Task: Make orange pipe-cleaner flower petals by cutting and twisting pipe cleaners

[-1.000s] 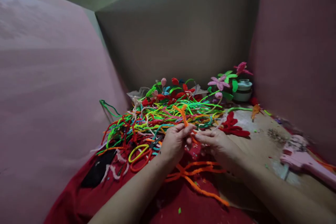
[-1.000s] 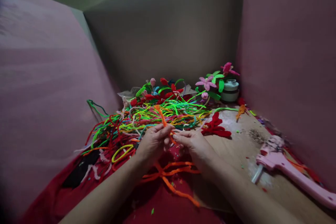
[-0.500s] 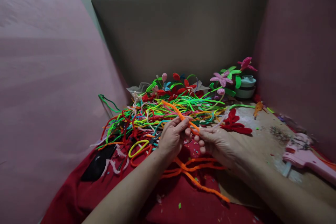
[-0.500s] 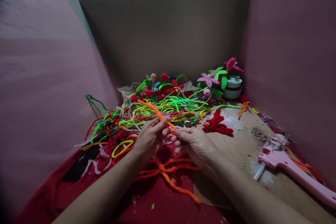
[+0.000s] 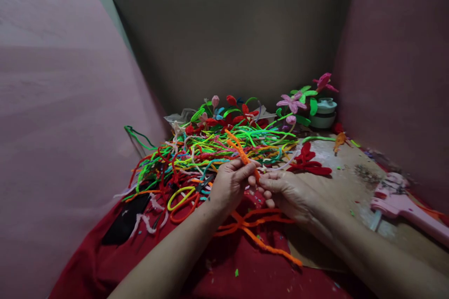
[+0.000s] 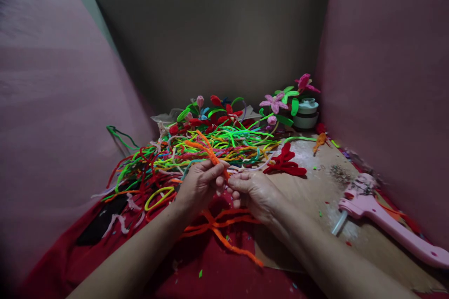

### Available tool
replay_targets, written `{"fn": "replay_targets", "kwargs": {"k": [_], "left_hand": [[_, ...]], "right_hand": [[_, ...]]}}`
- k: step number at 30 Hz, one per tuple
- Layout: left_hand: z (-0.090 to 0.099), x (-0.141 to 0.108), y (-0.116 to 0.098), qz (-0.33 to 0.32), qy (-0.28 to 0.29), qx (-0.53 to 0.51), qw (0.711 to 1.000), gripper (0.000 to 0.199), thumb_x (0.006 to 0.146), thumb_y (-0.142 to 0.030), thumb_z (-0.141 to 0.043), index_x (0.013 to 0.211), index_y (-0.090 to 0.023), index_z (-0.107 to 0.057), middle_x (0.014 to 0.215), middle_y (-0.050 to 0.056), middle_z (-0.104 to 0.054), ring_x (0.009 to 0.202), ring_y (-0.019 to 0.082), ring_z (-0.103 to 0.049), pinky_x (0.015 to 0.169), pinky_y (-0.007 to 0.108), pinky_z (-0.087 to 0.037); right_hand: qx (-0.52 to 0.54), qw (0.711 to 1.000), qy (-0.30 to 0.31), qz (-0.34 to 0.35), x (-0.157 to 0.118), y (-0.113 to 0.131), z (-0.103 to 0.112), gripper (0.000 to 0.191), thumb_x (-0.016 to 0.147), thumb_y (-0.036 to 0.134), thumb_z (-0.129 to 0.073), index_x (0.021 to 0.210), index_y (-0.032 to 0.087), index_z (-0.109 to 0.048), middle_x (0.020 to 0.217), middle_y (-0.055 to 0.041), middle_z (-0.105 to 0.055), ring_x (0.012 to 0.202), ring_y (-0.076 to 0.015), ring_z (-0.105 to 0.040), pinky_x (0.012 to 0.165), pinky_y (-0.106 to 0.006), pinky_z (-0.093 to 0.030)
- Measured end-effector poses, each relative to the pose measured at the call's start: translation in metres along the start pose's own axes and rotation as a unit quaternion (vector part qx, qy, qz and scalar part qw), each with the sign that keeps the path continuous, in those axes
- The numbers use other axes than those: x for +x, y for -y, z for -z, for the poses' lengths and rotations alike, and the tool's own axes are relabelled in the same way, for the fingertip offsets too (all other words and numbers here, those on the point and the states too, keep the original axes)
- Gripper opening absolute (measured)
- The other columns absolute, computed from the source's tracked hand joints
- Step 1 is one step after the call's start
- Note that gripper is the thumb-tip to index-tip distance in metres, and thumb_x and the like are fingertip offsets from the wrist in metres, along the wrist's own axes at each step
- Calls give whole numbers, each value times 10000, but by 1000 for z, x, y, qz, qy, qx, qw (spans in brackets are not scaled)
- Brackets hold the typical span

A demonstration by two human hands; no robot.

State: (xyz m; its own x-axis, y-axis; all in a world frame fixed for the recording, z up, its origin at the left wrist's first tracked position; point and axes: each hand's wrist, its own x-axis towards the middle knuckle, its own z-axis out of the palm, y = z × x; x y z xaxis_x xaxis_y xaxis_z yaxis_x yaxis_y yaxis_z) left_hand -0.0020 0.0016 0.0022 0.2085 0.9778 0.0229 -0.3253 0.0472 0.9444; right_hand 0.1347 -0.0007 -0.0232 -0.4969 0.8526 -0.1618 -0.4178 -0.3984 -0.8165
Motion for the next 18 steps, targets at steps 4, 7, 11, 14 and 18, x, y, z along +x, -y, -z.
{"fn": "replay_targets", "kwargs": {"k": [4,7,11,14,18], "left_hand": [[1,0,-1,6,-17,14,1000,213,711,-304,-661,748,-96,-633,445,-35,-512,360,53,-450,385,170,-342],[3,2,-2,-10,-44,7,999,206,715,-307,-651,767,-110,-625,449,-36,-520,342,51,-431,368,169,-328],[6,5,-2,-26,-57,-5,998,209,719,-314,-647,772,-114,-619,484,-20,-558,335,49,-426,349,164,-321],[8,8,-7,-36,-64,-12,997,204,707,-292,-659,759,-98,-623,527,6,-593,339,51,-438,332,165,-325],[14,15,-19,-35,-105,-62,992,142,656,-196,-689,712,-80,-628,548,16,-608,346,12,-411,335,127,-292]], "right_hand": [[-135,988,-59,37,-1,-1,-4,219,675,321,-663,625,135,-560,499,31,-516,369,-48,-412,339,-167,-322],[-235,965,-100,61,-2,2,-10,249,706,285,-604,530,157,-485,423,49,-465,326,-46,-371,323,-174,-266],[-291,949,-114,30,-5,5,-16,262,734,198,-545,485,168,-468,345,58,-428,273,-38,-325,316,-184,-205],[-286,950,-127,18,-6,5,-17,275,738,181,-539,476,184,-455,308,67,-401,249,-41,-297,320,-199,-187],[-292,949,-116,39,-6,4,-17,274,722,185,-572,467,183,-474,309,66,-396,262,-41,-287,334,-209,-181]]}}
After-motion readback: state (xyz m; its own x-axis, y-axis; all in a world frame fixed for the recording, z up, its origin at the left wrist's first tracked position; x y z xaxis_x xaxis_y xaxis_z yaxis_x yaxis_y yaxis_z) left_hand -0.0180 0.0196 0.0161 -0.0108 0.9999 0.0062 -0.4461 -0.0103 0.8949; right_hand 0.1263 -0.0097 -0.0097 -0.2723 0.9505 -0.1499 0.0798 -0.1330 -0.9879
